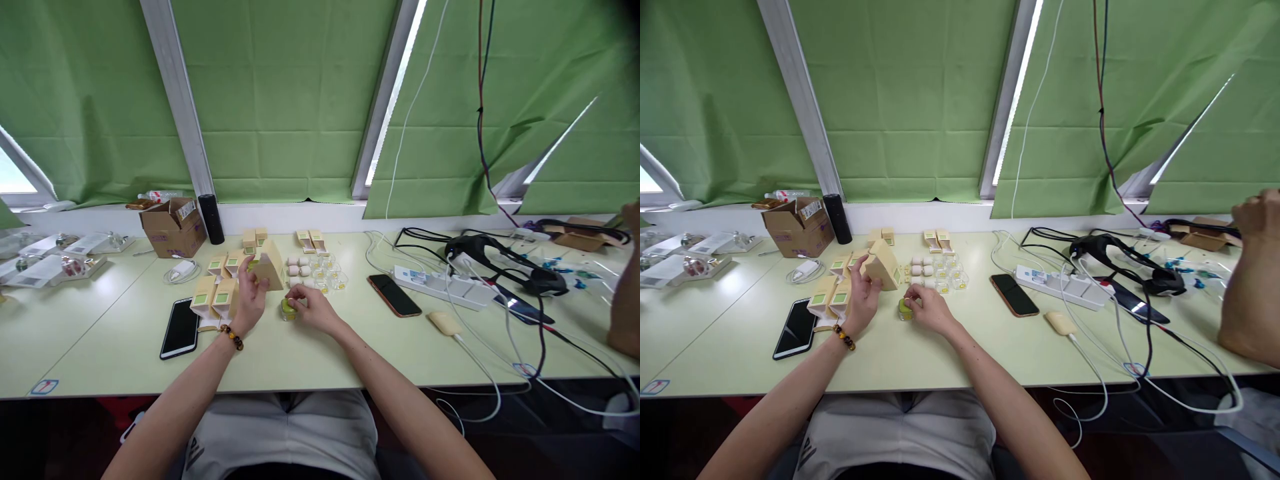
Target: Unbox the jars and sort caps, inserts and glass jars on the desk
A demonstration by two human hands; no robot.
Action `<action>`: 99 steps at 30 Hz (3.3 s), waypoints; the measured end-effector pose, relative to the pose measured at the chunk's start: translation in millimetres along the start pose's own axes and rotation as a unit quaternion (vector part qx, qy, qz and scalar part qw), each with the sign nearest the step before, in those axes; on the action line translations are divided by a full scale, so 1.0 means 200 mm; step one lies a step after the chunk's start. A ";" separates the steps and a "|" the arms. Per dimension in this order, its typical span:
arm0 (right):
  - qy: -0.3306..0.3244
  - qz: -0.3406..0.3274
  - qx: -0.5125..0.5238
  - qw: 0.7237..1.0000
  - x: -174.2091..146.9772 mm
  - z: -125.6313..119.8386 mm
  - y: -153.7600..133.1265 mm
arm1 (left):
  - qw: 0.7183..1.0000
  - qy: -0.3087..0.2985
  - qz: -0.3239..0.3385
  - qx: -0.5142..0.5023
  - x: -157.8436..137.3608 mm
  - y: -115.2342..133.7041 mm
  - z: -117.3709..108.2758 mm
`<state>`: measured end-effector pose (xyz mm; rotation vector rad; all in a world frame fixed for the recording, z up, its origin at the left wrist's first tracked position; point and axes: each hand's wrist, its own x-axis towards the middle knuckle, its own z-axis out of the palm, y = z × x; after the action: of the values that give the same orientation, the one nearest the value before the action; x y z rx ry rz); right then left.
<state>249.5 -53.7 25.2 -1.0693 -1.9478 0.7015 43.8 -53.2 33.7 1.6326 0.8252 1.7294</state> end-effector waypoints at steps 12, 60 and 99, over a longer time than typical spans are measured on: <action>0.033 0.029 0.212 0.976 0.11 -0.04 -0.10 | 0.940 -0.037 -0.209 -0.268 0.03 0.05 0.03; 0.083 0.073 0.361 0.926 0.21 0.05 -0.09 | 0.992 -0.078 -0.082 -0.055 0.00 0.05 0.05; 0.049 0.131 0.467 0.873 0.20 0.04 -0.10 | 0.996 -0.030 -0.080 0.020 -0.01 -0.08 0.03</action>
<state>220.2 -29.1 50.1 -0.7064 -1.1081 1.4979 49.7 -43.7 19.7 1.5891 0.9406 1.5559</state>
